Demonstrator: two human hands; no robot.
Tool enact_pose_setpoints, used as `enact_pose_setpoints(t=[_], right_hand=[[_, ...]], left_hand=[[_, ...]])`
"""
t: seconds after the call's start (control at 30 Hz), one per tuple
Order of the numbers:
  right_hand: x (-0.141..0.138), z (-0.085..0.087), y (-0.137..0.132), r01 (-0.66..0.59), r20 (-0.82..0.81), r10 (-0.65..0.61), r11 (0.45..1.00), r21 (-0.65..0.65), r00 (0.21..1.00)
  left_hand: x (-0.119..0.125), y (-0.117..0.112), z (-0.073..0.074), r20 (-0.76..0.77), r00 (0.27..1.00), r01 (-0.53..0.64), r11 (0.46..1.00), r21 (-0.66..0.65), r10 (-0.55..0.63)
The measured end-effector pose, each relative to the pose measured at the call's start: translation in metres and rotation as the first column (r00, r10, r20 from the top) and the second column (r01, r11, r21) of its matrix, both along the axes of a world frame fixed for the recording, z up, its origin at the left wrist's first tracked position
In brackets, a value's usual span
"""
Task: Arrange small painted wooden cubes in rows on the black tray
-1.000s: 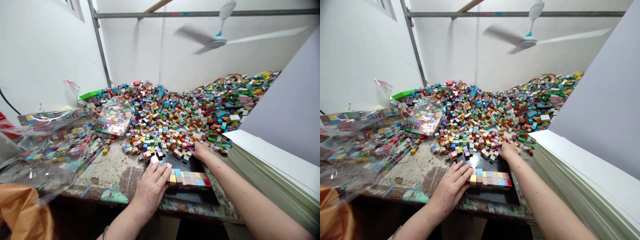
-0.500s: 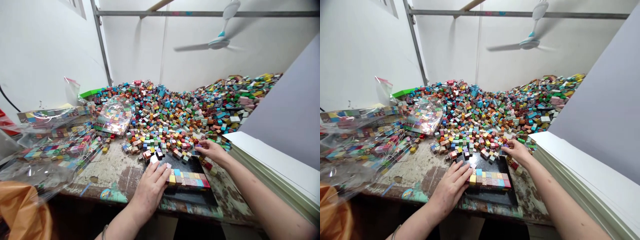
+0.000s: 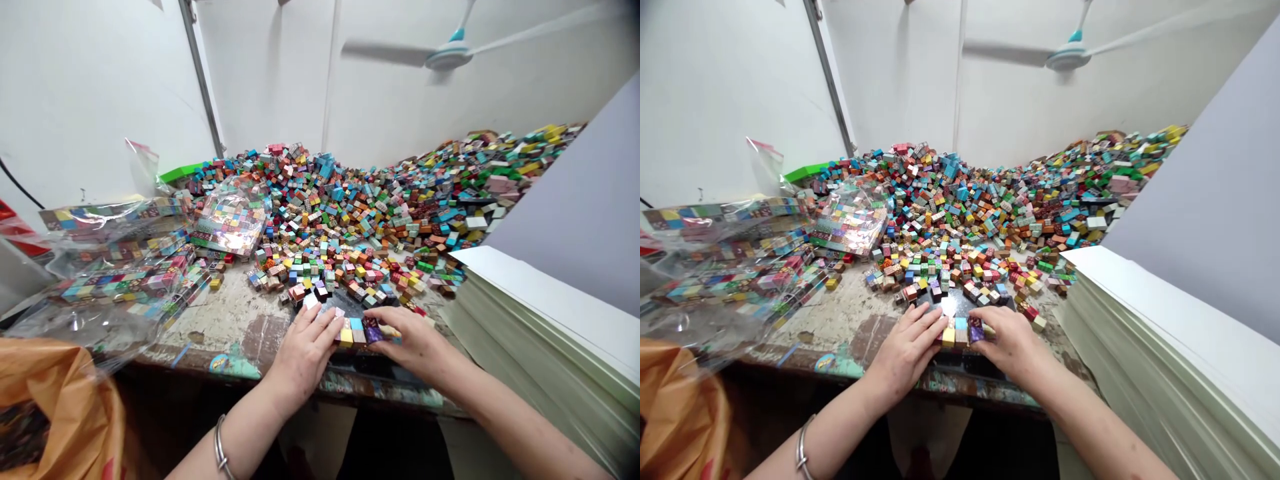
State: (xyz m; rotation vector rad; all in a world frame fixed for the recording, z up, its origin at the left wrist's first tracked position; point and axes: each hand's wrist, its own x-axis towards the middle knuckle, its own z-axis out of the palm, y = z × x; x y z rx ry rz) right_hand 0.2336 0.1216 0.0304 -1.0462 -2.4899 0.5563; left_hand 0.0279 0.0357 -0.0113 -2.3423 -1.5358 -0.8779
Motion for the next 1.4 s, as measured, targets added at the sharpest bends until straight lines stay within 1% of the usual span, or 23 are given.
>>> enact_pose_setpoints(t=[0.07,0.17,0.23,0.3,0.37,0.4,0.43,0.47,0.5,0.53,0.6,0.67,0.73,0.8,0.87,1.0,1.07,1.2,1.3,1.33,1.4], right_hand=[[-0.004,-0.006,0.001,-0.023,0.081,0.017,0.996,0.082,0.997],[-0.008,-0.013,0.0,-0.03,0.134,0.014,0.992,0.122,0.991],[-0.007,-0.015,-0.003,-0.023,0.114,0.008,0.991,0.132,0.993],[0.001,-0.013,-0.004,0.005,0.039,-0.009,0.993,0.114,0.999],[0.016,-0.011,0.003,0.075,-0.053,-0.072,0.996,0.049,0.996],[0.026,-0.011,0.009,0.137,-0.075,-0.136,0.991,0.01,0.988],[0.036,-0.012,0.018,0.209,-0.07,-0.21,0.978,-0.024,0.975],[0.046,-0.015,0.029,0.296,-0.029,-0.297,0.955,-0.035,0.954],[0.055,-0.018,0.04,0.4,0.027,-0.4,0.916,-0.01,0.916],[0.062,-0.023,0.051,0.447,0.062,-0.447,0.894,0.002,0.893],[0.071,-0.035,0.07,0.492,0.099,-0.492,0.87,0.027,0.865],[0.074,-0.046,0.081,0.493,0.113,-0.493,0.87,0.03,0.863],[0.073,-0.054,0.085,0.485,0.117,-0.484,0.874,0.02,0.867],[0.071,-0.056,0.082,0.478,0.103,-0.475,0.879,0.0,0.874],[0.072,-0.053,0.076,0.474,0.076,-0.471,0.88,-0.031,0.879],[0.076,-0.04,0.059,0.455,0.0,-0.457,0.886,-0.092,0.889],[0.077,-0.035,0.055,0.441,-0.032,-0.446,0.893,-0.092,0.895],[0.077,-0.032,0.055,0.441,-0.053,-0.446,0.894,-0.082,0.893],[0.071,-0.023,0.047,0.446,-0.094,-0.458,0.886,-0.127,0.884],[0.067,-0.018,0.041,0.433,-0.116,-0.451,0.888,-0.151,0.885],[0.055,-0.008,0.024,0.366,-0.149,-0.397,0.909,-0.202,0.906]], left_hand=[[0.0,0.0,0.0,0.009,1.0,0.003,1.0,0.008,-0.004],[0.0,0.0,-0.001,0.011,1.0,0.006,1.0,0.015,-0.006],[0.0,0.0,-0.002,0.007,1.0,0.001,1.0,0.017,-0.001],[-0.001,0.0,-0.003,0.004,1.0,0.0,1.0,0.015,0.0],[-0.001,0.0,-0.004,-0.006,1.0,0.004,1.0,0.009,-0.004],[-0.002,0.0,-0.004,-0.011,1.0,0.008,1.0,0.007,-0.008],[-0.002,0.0,-0.005,-0.016,1.0,0.01,1.0,0.005,-0.01],[-0.002,0.0,-0.005,-0.019,1.0,0.011,1.0,0.005,-0.011],[-0.002,-0.001,-0.005,-0.021,1.0,0.009,1.0,0.007,-0.009],[-0.001,-0.001,-0.005,-0.022,1.0,0.008,1.0,0.011,-0.008],[-0.001,0.0,-0.004,-0.024,1.0,0.006,1.0,0.024,-0.006],[-0.001,0.0,-0.004,-0.028,1.0,0.007,0.999,0.036,-0.006],[-0.001,0.001,-0.003,-0.032,0.999,0.005,0.999,0.038,-0.004],[-0.001,0.002,-0.003,-0.035,0.999,-0.003,1.0,0.031,0.004],[-0.001,0.002,-0.003,-0.038,0.999,-0.008,1.0,0.021,0.009],[-0.001,0.001,-0.003,-0.035,0.999,-0.002,1.0,0.001,0.002],[-0.001,0.001,-0.003,-0.029,1.0,0.001,1.0,-0.006,-0.001],[-0.001,0.001,-0.002,-0.022,1.0,-0.002,1.0,-0.013,0.002],[-0.001,0.001,-0.002,-0.028,1.0,-0.007,1.0,-0.015,0.007],[-0.001,0.001,-0.003,-0.03,1.0,-0.009,1.0,-0.013,0.009],[0.0,0.001,-0.002,-0.03,0.999,-0.011,1.0,-0.009,0.011]])
